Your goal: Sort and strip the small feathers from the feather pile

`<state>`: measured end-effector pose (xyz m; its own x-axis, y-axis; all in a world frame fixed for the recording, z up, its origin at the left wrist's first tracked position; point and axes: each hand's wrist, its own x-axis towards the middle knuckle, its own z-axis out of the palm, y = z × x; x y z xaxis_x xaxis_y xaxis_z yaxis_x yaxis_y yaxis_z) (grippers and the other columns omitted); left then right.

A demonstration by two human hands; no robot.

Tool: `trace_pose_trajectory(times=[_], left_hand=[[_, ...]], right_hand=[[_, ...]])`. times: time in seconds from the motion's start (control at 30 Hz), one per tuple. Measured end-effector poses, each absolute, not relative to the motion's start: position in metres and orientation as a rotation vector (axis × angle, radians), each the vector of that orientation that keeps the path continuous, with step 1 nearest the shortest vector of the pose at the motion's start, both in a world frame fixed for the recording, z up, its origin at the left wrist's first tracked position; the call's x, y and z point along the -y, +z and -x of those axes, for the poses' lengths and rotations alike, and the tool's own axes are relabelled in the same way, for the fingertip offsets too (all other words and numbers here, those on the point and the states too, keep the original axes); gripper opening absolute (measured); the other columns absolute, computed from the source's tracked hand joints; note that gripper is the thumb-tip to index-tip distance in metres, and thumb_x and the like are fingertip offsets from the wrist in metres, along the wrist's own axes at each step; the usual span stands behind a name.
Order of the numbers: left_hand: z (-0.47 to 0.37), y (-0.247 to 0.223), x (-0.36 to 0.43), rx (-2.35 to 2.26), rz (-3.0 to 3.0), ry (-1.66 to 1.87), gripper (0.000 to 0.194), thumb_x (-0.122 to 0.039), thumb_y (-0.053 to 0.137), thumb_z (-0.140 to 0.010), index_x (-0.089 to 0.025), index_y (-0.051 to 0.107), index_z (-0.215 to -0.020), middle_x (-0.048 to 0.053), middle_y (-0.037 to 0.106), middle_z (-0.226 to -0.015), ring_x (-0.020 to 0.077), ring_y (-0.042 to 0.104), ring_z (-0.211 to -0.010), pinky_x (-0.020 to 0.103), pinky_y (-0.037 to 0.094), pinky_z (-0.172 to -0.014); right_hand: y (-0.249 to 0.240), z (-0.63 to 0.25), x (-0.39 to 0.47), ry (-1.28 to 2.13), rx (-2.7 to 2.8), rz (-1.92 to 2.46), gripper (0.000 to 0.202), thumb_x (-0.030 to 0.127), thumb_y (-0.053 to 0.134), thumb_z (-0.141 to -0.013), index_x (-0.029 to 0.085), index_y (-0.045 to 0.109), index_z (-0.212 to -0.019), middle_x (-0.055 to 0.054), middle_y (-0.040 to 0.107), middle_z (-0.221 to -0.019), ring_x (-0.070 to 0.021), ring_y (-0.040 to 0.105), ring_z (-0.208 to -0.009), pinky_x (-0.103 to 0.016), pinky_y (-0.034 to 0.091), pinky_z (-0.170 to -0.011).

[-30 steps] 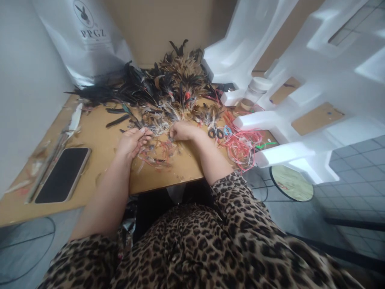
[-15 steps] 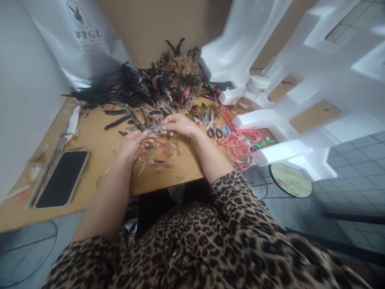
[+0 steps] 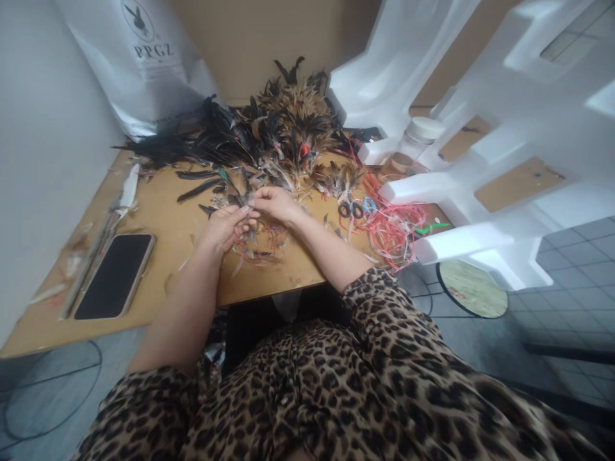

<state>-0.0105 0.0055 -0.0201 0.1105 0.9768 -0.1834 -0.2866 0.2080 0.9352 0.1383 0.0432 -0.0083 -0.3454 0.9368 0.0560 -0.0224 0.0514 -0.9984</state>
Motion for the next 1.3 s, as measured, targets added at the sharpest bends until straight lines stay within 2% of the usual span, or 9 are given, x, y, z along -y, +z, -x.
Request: trace_pose_trajectory(times=[0.4, 0.73, 1.0, 1.1, 1.3], left_hand=[[0.011, -0.022, -0.005, -1.073, -0.988, 1.142, 0.014, -0.022, 0.067, -0.069, -0.008, 0.065, -0.067, 0.007, 0.065, -0.062, 0.0054, 0.055, -0.047, 0.013, 0.041, -0.043], [0.016, -0.028, -0.01, -1.076, -0.961, 1.196, 0.012, -0.022, 0.068, -0.069, -0.01, 0.065, -0.071, 0.007, 0.068, -0.07, 0.0051, 0.056, -0.05, 0.012, 0.041, -0.044], [0.016, -0.026, -0.01, -1.093, -0.924, 1.231, 0.012, -0.021, 0.068, -0.069, -0.01, 0.064, -0.073, 0.007, 0.068, -0.07, 0.0052, 0.057, -0.05, 0.012, 0.043, -0.046], [0.017, -0.026, -0.01, -1.077, -0.926, 1.241, 0.012, -0.021, 0.067, -0.069, -0.01, 0.064, -0.073, 0.007, 0.068, -0.069, 0.0052, 0.056, -0.049, 0.013, 0.043, -0.045], [0.017, -0.025, -0.01, -1.07, -0.916, 1.247, 0.009, -0.018, 0.065, -0.071, -0.01, 0.065, -0.074, 0.006, 0.068, -0.069, 0.0053, 0.056, -0.05, 0.013, 0.043, -0.046]], right_hand=[[-0.009, -0.143, -0.049, 1.397, 1.582, 0.945, 0.022, 0.03, 0.064, -0.065, 0.01, 0.058, -0.071, 0.004, 0.056, -0.062, -0.0045, 0.044, -0.057, -0.018, 0.037, -0.06], [0.004, -0.208, -0.064, 1.232, 2.338, 1.102, 0.018, 0.02, 0.066, -0.061, 0.009, 0.069, -0.075, -0.001, 0.067, -0.069, -0.0076, 0.055, -0.063, -0.019, 0.041, -0.066], [0.016, -0.192, -0.047, 0.932, 2.733, 1.313, 0.018, 0.015, 0.063, -0.061, 0.015, 0.071, -0.078, -0.001, 0.069, -0.074, -0.0083, 0.055, -0.063, -0.018, 0.037, -0.059], [0.02, -0.19, -0.044, 0.905, 2.76, 1.327, 0.018, 0.015, 0.061, -0.061, 0.015, 0.07, -0.076, -0.001, 0.068, -0.073, -0.0086, 0.054, -0.062, -0.018, 0.036, -0.059], [0.024, -0.207, -0.05, 1.114, 2.512, 1.115, 0.018, 0.022, 0.059, -0.064, 0.01, 0.066, -0.075, 0.001, 0.062, -0.066, -0.0065, 0.049, -0.059, -0.018, 0.036, -0.058]])
